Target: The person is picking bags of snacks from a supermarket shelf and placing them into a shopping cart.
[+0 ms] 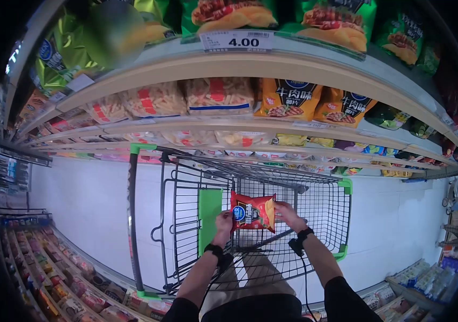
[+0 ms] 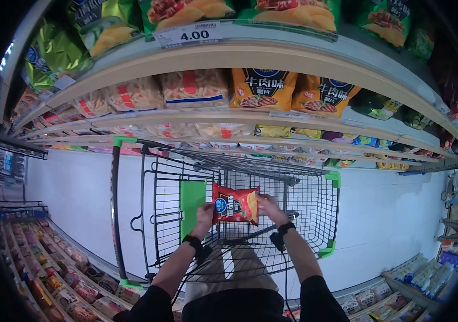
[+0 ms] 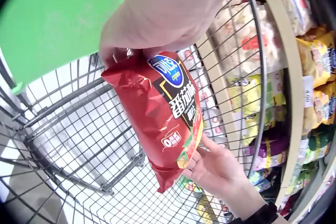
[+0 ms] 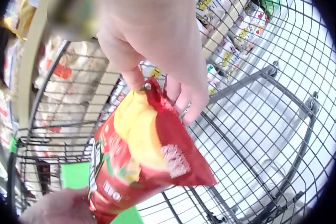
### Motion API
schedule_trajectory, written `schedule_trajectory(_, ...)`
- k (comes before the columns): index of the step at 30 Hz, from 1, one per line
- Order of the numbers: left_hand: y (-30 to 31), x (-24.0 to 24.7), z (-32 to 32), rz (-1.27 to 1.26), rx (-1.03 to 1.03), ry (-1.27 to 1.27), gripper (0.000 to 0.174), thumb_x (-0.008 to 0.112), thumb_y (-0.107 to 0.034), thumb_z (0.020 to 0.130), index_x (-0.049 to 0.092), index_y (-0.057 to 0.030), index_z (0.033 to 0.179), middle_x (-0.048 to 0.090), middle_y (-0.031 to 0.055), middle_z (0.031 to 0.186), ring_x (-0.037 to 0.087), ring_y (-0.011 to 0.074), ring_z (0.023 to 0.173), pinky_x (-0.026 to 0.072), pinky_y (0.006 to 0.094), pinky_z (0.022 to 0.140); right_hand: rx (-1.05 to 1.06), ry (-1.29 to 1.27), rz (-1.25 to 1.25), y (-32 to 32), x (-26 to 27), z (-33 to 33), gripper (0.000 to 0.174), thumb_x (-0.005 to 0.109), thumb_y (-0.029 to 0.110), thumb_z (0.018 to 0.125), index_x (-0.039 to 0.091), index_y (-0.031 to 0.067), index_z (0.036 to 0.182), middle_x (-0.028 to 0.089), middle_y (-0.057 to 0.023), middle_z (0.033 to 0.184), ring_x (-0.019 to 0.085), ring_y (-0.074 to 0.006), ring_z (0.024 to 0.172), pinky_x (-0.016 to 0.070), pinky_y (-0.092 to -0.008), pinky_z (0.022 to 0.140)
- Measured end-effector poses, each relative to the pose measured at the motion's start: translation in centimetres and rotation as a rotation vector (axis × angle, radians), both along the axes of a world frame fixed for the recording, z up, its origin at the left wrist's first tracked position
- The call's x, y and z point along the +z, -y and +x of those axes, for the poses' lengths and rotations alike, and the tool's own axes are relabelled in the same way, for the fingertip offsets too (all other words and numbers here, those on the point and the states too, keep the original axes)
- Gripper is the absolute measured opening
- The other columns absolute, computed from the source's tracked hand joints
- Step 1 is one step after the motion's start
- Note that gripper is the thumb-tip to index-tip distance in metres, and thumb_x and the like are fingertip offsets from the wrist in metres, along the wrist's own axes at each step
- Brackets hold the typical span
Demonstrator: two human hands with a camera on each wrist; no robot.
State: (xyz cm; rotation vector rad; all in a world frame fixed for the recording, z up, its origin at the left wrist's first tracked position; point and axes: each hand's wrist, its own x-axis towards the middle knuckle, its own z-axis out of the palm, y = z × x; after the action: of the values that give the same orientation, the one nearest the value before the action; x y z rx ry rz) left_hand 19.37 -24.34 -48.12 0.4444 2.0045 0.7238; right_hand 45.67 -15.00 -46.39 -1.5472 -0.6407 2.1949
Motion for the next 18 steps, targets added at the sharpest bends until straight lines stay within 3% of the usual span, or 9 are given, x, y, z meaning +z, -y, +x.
schedule_trajectory(2, -1.9, -3.8, 0.6, -0.044, -0.111, -0.256, 0.020, 0.065, -0.025, 0.089, 0.073, -0.0090, 0.099, 0.072, 0.0157, 0.085, 0.069, 0.0219, 0.071, 0.0544, 0.0363, 0.066, -0.029, 0.172, 0.052, 0.1, -4.3, -1.5, 0.047, 0.063, 0.034, 0.092, 0.052, 0.0003, 0.124, 0.058, -0.0110, 0.120, 0.057, -0.0183, 0.108, 0.0499, -0.0374, 0.088)
schedule_trajectory(3, -2.7, -5.3, 0.7, -0.077, -0.081, -0.284, 0.021, 0.067, -0.026, 0.086, 0.074, -0.0094, 0.096, 0.071, 0.0179, 0.083, 0.070, 0.0263, 0.074, 0.0549, 0.0379, 0.069, -0.094, 0.227, 0.084, -0.1, -6.5, -2.4, 0.043, 0.064, 0.031, 0.092, 0.055, 0.0009, 0.121, 0.061, -0.0103, 0.115, 0.059, -0.0174, 0.102, 0.0519, -0.0354, 0.082)
schedule_trajectory(6, -4.8, -6.4, 0.4, -0.117, -0.100, -0.297, 0.020, 0.066, -0.023, 0.085, 0.074, -0.0092, 0.097, 0.071, 0.0192, 0.085, 0.070, 0.0296, 0.079, 0.0549, 0.0391, 0.072, -0.167, 0.306, 0.198, -1.0, -11.6, -3.9, 0.035, 0.062, 0.025, 0.093, 0.059, 0.0007, 0.117, 0.067, -0.0102, 0.101, 0.062, -0.0172, 0.092, 0.0504, -0.0306, 0.078)
schedule_trajectory(7, -5.1, -7.6, 0.1, -0.095, -0.140, -0.326, 0.023, 0.062, -0.025, 0.086, 0.073, -0.0091, 0.099, 0.070, 0.0201, 0.090, 0.069, 0.0338, 0.083, 0.0545, 0.0419, 0.076, -0.141, 0.381, 0.210, -1.6, -12.5, -4.4, 0.032, 0.063, 0.025, 0.093, 0.059, 0.0045, 0.117, 0.066, -0.0068, 0.098, 0.062, -0.0150, 0.090, 0.0535, -0.0328, 0.071)
schedule_trajectory(12, -6.0, -13.1, -0.8, -0.021, -0.208, -0.282, 0.032, 0.055, -0.033, 0.090, 0.064, -0.0074, 0.107, 0.069, 0.0218, 0.094, 0.066, 0.0396, 0.090, 0.0524, 0.0473, 0.080, -0.185, 0.408, 0.303, -3.2, -13.6, -6.1, 0.028, 0.060, 0.022, 0.096, 0.059, 0.0035, 0.117, 0.067, -0.0078, 0.097, 0.061, -0.0138, 0.088, 0.0474, -0.0285, 0.080)
schedule_trajectory(14, -7.6, -12.3, -0.7, -0.045, -0.165, -0.168, 0.034, 0.059, -0.031, 0.090, 0.062, -0.0047, 0.112, 0.069, 0.0199, 0.099, 0.067, 0.0365, 0.093, 0.0522, 0.0443, 0.081, -0.200, 0.402, 0.302, -3.6, -15.0, -6.0, 0.029, 0.060, 0.023, 0.096, 0.058, 0.0038, 0.118, 0.066, -0.0072, 0.098, 0.060, -0.0135, 0.089, 0.0470, -0.0277, 0.079)
schedule_trajectory(15, -7.2, -15.3, -0.9, 0.082, -0.094, -0.019, 0.040, 0.062, -0.031, 0.089, 0.058, -0.0027, 0.118, 0.069, 0.0184, 0.102, 0.067, 0.0336, 0.096, 0.0513, 0.0418, 0.084, -0.211, 0.383, 0.270, -3.5, -14.2, -6.1, 0.030, 0.060, 0.024, 0.096, 0.058, 0.0041, 0.119, 0.066, -0.0071, 0.099, 0.060, -0.0133, 0.089, 0.0468, -0.0273, 0.079)
schedule_trajectory(16, -7.7, -14.8, -1.0, 0.102, -0.116, 0.002, 0.046, 0.064, -0.033, 0.089, 0.054, -0.0016, 0.122, 0.068, 0.0176, 0.105, 0.067, 0.0312, 0.097, 0.0504, 0.0404, 0.086, -0.225, 0.363, 0.246, -3.7, -14.3, -6.1, 0.031, 0.060, 0.024, 0.096, 0.057, 0.0044, 0.119, 0.065, -0.0069, 0.100, 0.059, -0.0131, 0.090, 0.0467, -0.0269, 0.079)
schedule_trajectory(18, -8.2, -13.1, -1.0, 0.042, -0.292, -0.097, 0.049, 0.065, -0.030, 0.088, 0.050, -0.0015, 0.126, 0.067, 0.0193, 0.108, 0.065, 0.0352, 0.101, 0.0498, 0.0417, 0.088, -0.208, 0.307, 0.262, -3.8, -14.6, -6.2, 0.034, 0.059, 0.026, 0.096, 0.055, 0.0047, 0.123, 0.065, -0.0070, 0.102, 0.060, -0.0139, 0.093, 0.0469, -0.0277, 0.080)
